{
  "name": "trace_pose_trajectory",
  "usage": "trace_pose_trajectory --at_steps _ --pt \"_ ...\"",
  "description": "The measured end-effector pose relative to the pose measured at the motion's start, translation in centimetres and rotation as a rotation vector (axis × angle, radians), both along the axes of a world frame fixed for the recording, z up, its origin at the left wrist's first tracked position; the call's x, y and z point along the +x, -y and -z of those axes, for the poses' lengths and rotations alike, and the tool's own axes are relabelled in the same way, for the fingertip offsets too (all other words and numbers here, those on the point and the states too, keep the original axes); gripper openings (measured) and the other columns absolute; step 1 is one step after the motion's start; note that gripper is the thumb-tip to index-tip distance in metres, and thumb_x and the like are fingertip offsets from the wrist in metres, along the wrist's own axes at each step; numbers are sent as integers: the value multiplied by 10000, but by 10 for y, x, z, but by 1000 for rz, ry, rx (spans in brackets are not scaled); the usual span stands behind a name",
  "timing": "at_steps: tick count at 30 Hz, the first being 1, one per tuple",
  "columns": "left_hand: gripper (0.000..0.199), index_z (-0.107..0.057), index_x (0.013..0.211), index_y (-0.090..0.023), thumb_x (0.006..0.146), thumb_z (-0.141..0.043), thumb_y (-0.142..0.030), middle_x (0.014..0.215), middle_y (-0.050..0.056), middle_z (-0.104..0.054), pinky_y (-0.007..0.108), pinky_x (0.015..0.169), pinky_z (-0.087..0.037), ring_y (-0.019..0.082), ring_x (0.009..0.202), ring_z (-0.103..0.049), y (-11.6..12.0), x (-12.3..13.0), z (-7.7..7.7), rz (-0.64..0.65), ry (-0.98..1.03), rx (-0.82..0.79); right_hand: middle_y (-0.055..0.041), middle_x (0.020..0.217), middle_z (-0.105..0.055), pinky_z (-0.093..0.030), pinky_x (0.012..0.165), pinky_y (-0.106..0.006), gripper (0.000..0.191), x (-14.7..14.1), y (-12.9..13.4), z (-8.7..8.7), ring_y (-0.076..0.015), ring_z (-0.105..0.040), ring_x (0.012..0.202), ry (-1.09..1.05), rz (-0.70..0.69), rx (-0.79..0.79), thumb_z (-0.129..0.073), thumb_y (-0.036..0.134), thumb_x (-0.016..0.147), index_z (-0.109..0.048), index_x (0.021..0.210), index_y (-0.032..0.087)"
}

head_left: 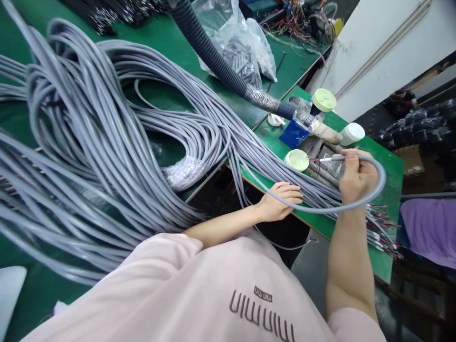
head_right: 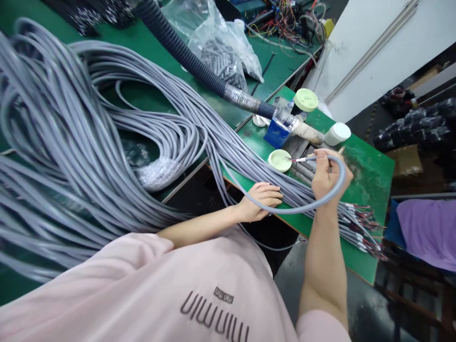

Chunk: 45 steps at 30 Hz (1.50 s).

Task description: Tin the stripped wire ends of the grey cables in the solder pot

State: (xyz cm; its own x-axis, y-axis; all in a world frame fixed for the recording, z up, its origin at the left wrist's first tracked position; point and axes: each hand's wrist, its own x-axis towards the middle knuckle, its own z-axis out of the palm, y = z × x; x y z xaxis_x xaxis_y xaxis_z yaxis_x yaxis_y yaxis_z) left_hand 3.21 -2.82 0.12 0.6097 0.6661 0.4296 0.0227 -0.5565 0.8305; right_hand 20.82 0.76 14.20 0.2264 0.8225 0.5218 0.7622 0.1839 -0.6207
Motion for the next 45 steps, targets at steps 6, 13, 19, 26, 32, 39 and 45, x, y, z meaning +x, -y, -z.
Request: trace_pose_trajectory --at_steps 6,13,19,26,32,39,45 --pt "316 -692 1118 -280 840 -567 -198 1222 69 -694 482 1172 -199 255 1339 -493 1 0 5 2 54 -3 -41 782 -709 -503 699 -292 285 4 -33 11 -160 -652 706 120 -47 -9 -506 378 938 -693 889 169" --pt "282 -706 1062 -281 823 -576 -206 1128 73 -722 493 1163 -215 263 1326 -503 1 1 5 -5 16 22 -37 765 -689 -478 682 -298 284 6 -56 23 -162 -623 689 208 -83 -114 -501 379 925 -692 886 172" --pt "255 -687 1072 -253 863 -545 -216 1125 72 -727 487 1143 -274 253 1307 -531 1 3 8 -84 -44 251 -49 771 -687 -467 699 -317 299 4 -67 31 -181 -619 701 276 -88 -125 -506 407 919 -690 862 179" --pt "213 -672 1054 -233 893 -533 -247 1079 17 -747 445 1128 -313 225 1271 -563 0 6 14 -181 -66 433 -67 820 -688 -497 765 -366 316 1 -72 38 -237 -645 830 309 -100 -170 -461 437 932 -659 862 202" --pt "200 -666 1046 -233 893 -538 -249 1057 13 -750 434 1124 -313 215 1269 -563 0 5 13 -208 -75 480 -66 828 -690 -497 786 -372 298 -1 -73 40 -236 -645 839 347 -85 -169 -463 418 927 -663 870 205" --pt "214 -679 1054 -235 896 -535 -256 1088 28 -740 425 1149 -285 206 1275 -559 1 3 13 -174 -121 448 -83 836 -726 -472 750 -309 324 22 -62 10 -204 -655 788 424 60 -119 -488 384 917 -718 917 156" --pt "236 -673 1082 -242 915 -506 -249 1088 19 -742 399 1138 -281 188 1292 -539 2 1 11 -183 -117 451 -156 881 -732 -437 730 -327 353 68 -58 -9 -257 -671 831 590 283 -136 -495 370 901 -721 972 108"
